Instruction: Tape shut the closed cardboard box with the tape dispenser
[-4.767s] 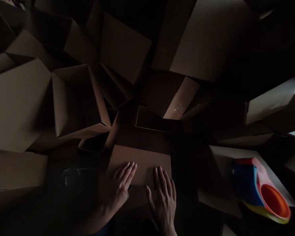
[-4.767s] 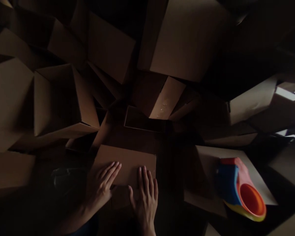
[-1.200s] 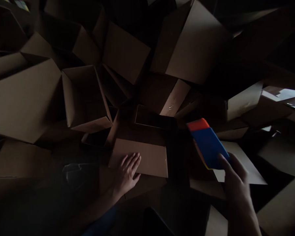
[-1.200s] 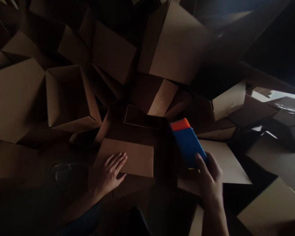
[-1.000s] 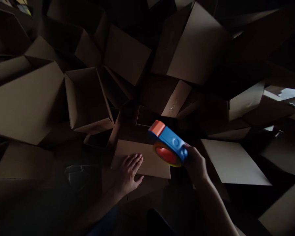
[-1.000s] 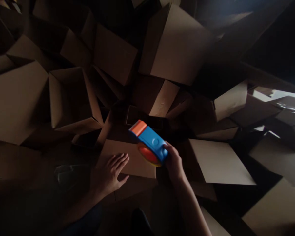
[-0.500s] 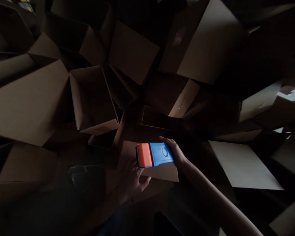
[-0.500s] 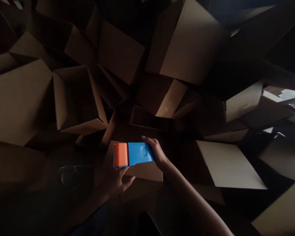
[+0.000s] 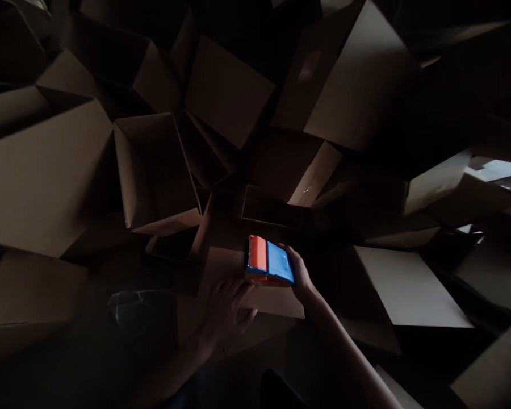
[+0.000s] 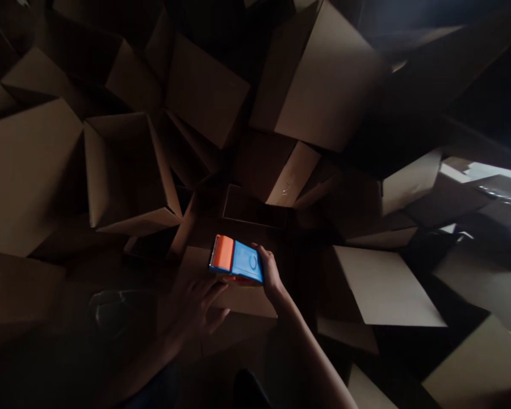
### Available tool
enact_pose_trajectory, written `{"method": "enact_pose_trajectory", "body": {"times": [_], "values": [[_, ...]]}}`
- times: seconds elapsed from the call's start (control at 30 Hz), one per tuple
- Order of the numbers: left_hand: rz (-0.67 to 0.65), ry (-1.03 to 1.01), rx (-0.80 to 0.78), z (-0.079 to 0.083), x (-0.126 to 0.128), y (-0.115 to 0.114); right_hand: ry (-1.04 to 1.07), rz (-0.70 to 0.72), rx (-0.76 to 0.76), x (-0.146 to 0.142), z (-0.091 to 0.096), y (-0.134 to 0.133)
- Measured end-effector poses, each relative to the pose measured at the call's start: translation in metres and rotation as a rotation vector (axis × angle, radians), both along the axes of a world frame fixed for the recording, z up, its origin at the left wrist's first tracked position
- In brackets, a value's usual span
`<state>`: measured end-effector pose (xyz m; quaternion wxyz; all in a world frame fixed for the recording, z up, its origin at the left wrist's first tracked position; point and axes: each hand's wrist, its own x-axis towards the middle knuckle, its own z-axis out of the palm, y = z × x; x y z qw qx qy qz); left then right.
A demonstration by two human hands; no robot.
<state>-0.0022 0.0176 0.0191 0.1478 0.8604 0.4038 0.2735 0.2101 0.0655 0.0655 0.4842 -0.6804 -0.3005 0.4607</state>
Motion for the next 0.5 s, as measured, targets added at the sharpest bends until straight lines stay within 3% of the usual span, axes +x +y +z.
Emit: {"method": "enact_pose_trajectory", "body": {"times": [0.17,0.37,0.5], "values": [[0.023,-0.004,-0.002,0.004,-0.002,0.001,0.025,-0.064,-0.033,0.001,-0.002,-0.003],[-0.056,-0.023,-0.107,0.008,-0.01,0.01,0.031,-0.142,-0.08,-0.001,-0.001,-0.003],[-0.111,-0.127,-0.268,0.011,-0.021,0.022,-0.099,-0.013,-0.047,-0.003,-0.002,-0.004]]}}
